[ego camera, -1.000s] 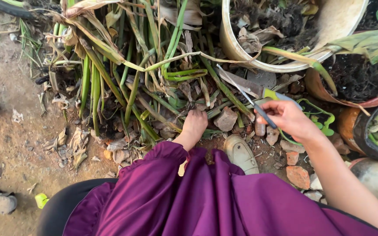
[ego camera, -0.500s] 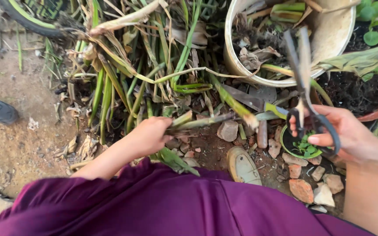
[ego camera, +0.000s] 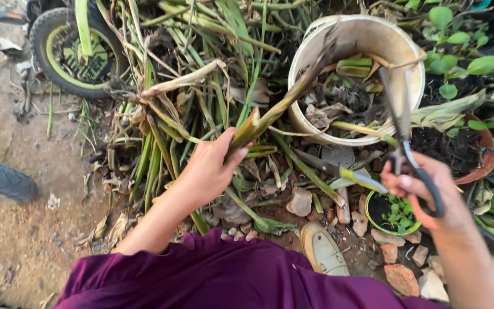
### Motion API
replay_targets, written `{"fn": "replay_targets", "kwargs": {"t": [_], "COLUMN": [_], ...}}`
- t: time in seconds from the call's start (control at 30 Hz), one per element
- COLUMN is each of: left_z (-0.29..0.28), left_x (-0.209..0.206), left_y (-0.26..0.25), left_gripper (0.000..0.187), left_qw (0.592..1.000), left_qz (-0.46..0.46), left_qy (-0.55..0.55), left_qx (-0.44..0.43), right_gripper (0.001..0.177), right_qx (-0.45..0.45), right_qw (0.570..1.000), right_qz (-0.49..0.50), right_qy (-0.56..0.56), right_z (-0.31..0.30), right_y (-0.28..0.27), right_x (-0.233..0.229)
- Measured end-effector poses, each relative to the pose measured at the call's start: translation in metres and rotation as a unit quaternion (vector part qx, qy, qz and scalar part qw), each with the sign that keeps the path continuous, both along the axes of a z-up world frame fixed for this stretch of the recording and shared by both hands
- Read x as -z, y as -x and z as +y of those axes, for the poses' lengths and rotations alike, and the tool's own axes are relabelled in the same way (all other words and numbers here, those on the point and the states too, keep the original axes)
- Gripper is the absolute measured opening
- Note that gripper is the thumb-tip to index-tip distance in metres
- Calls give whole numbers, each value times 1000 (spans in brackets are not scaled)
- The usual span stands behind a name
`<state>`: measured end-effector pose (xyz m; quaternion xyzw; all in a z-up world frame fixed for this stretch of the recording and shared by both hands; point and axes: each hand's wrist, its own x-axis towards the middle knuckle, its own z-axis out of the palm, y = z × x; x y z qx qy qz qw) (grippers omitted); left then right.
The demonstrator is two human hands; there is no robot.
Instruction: Cutting long plant stems into smaller pieces using scissors and collecting them in a plastic bucket.
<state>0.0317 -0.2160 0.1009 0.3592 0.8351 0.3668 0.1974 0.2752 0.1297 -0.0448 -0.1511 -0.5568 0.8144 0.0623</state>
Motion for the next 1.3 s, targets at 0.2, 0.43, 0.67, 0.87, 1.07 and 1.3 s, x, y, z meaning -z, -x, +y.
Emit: {"fn": "replay_targets", "kwargs": {"t": [0.2,0.43,0.67,0.87,1.07,1.3], "left_z": [17,83,114,115,110,97], "left_x": [-74,-39,-8,24,49,63], "left_y": [-10,2,22,39,52,61], "left_gripper": [15,24,15,14,19,26], "left_qw": [987,996,992,986,923,930], "left_qz": [96,-17,-66,-93,-366,-343], "left_qy": [-91,-76,-48,-38,-27,-22], "left_qx": [-88,48,95,135,113,131], "right_gripper": [69,86,86,83,66,44], "right_qx": [-13,-40,-63,-85,-84,1], "right_qw": [999,997,989,994,996,996], "right_qz": [-16,-17,-79,-61,-30,-81], "right_qy": [-34,-61,-104,-38,13,43], "right_z": [-24,-17,-16,-19,-19,-21], "right_y": [20,34,46,58,60,60], "right_x": [-29,-49,-51,-42,-16,1]}}
